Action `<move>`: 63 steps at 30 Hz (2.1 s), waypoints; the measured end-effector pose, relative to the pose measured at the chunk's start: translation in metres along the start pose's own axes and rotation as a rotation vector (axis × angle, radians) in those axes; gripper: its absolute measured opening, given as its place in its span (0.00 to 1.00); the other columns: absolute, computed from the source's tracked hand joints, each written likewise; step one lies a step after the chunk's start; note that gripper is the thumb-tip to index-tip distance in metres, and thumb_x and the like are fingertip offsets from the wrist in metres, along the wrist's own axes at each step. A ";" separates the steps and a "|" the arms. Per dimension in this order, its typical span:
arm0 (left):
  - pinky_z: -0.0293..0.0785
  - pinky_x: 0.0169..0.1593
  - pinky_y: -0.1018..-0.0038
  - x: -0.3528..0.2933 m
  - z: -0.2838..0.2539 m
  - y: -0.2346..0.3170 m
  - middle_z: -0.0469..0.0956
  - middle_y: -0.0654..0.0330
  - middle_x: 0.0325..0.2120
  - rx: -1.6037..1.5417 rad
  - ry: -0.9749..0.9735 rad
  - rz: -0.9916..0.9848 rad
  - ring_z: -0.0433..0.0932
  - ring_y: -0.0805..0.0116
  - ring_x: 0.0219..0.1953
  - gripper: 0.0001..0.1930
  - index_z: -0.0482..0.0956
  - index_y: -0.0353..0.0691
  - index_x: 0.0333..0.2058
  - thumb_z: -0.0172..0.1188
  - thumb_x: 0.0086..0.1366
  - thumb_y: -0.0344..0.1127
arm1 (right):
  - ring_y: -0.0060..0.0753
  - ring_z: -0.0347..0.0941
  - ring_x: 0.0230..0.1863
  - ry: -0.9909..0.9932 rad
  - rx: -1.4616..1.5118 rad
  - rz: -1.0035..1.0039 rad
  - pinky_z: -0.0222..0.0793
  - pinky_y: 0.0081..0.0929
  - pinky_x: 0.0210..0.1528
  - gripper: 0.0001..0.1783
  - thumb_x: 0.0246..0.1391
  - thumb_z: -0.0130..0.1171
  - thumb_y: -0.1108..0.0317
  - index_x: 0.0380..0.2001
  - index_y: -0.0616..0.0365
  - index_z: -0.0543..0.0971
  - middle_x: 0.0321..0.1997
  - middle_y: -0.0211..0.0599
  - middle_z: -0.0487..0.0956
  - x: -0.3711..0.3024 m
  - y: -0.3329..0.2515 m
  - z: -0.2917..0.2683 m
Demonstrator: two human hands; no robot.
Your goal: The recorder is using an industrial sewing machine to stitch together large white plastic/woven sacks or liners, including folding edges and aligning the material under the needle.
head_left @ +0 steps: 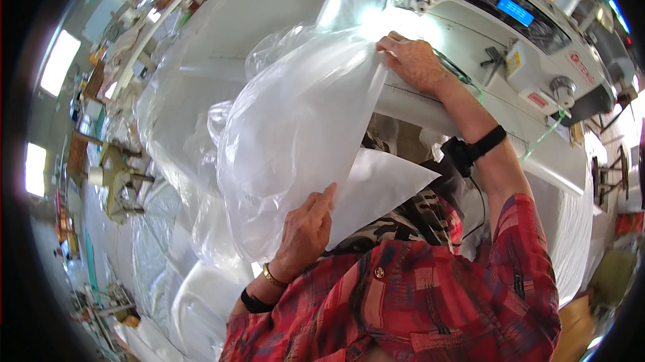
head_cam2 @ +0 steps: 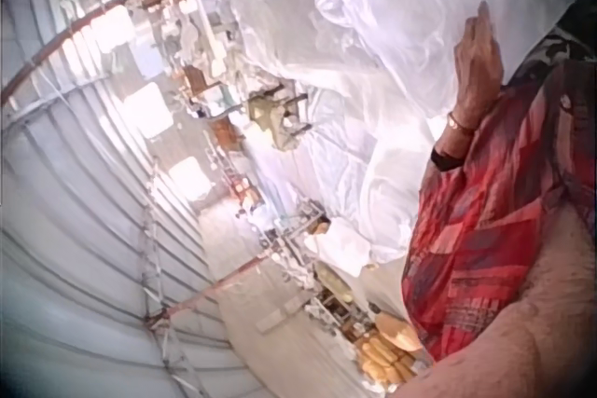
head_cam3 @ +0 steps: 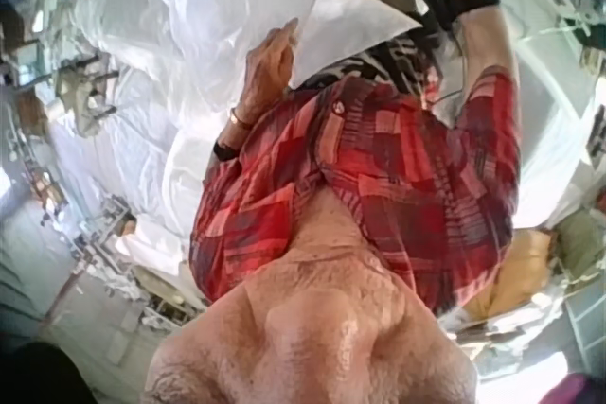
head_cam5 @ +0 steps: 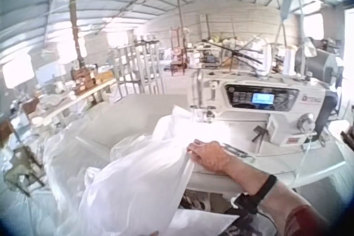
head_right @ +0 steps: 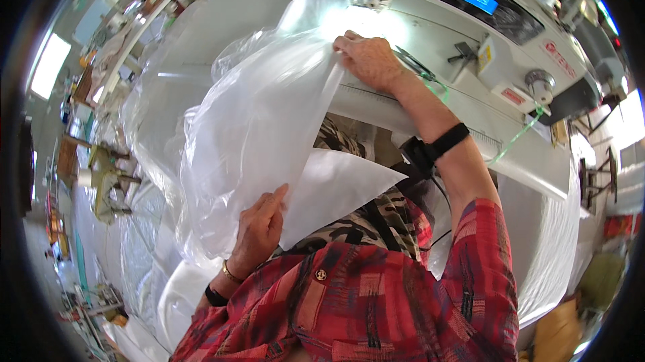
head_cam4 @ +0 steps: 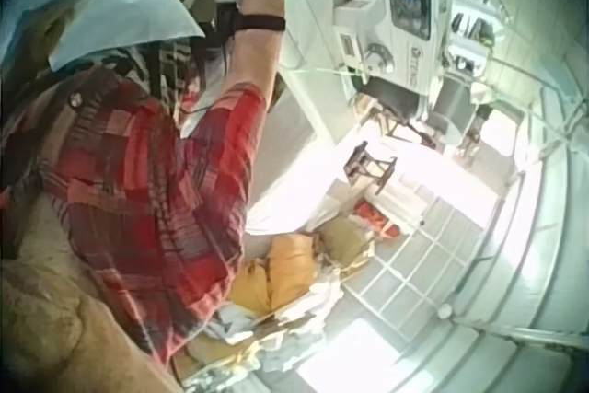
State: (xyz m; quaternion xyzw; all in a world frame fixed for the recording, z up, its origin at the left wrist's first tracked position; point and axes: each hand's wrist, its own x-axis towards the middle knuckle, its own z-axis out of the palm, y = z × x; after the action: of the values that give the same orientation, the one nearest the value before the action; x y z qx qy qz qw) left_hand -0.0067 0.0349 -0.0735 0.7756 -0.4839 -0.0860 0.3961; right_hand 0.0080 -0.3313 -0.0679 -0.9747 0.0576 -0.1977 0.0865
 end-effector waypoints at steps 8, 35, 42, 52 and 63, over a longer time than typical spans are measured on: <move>0.66 0.27 0.74 0.026 0.029 0.006 0.72 0.54 0.22 -0.277 -0.246 0.104 0.71 0.64 0.22 0.17 0.79 0.31 0.44 0.49 0.56 0.19 | 0.39 0.75 0.47 0.137 -0.102 0.144 0.70 0.39 0.48 0.13 0.53 0.55 0.63 0.41 0.55 0.76 0.43 0.38 0.76 -0.004 0.005 0.009; 0.66 0.28 0.66 0.181 0.044 -0.020 0.72 0.48 0.21 -0.083 -0.018 0.371 0.71 0.54 0.22 0.12 0.79 0.28 0.35 0.49 0.54 0.21 | 0.50 0.69 0.55 0.056 -0.026 0.128 0.59 0.45 0.58 0.34 0.60 0.51 0.46 0.56 0.68 0.68 0.51 0.54 0.74 -0.025 -0.001 0.019; 0.71 0.32 0.61 0.254 0.060 -0.012 0.76 0.44 0.22 0.207 -0.045 0.329 0.76 0.48 0.24 0.11 0.81 0.31 0.31 0.49 0.56 0.26 | 0.46 0.69 0.57 -0.044 0.007 0.255 0.60 0.46 0.61 0.19 0.60 0.49 0.61 0.49 0.63 0.76 0.49 0.50 0.77 -0.015 0.001 0.011; 0.73 0.37 0.71 0.242 0.054 -0.005 0.81 0.50 0.38 -0.548 -0.097 -0.009 0.78 0.69 0.32 0.19 0.76 0.33 0.51 0.57 0.64 0.35 | 0.50 0.76 0.45 0.264 0.081 0.226 0.67 0.42 0.52 0.17 0.54 0.49 0.72 0.47 0.62 0.78 0.41 0.52 0.80 -0.021 0.023 0.031; 0.71 0.37 0.73 0.051 0.021 -0.010 0.76 0.55 0.37 -0.089 -0.033 0.168 0.74 0.67 0.32 0.17 0.74 0.35 0.47 0.64 0.60 0.30 | 0.44 0.73 0.24 0.427 0.609 0.104 0.68 0.33 0.27 0.09 0.57 0.62 0.68 0.30 0.62 0.73 0.26 0.43 0.73 -0.116 -0.105 -0.017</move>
State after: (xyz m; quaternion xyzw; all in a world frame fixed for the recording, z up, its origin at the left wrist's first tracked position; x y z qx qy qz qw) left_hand 0.0158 -0.0154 -0.0819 0.7124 -0.5495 -0.0865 0.4278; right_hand -0.0971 -0.2145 -0.0758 -0.8369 0.0625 -0.4000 0.3683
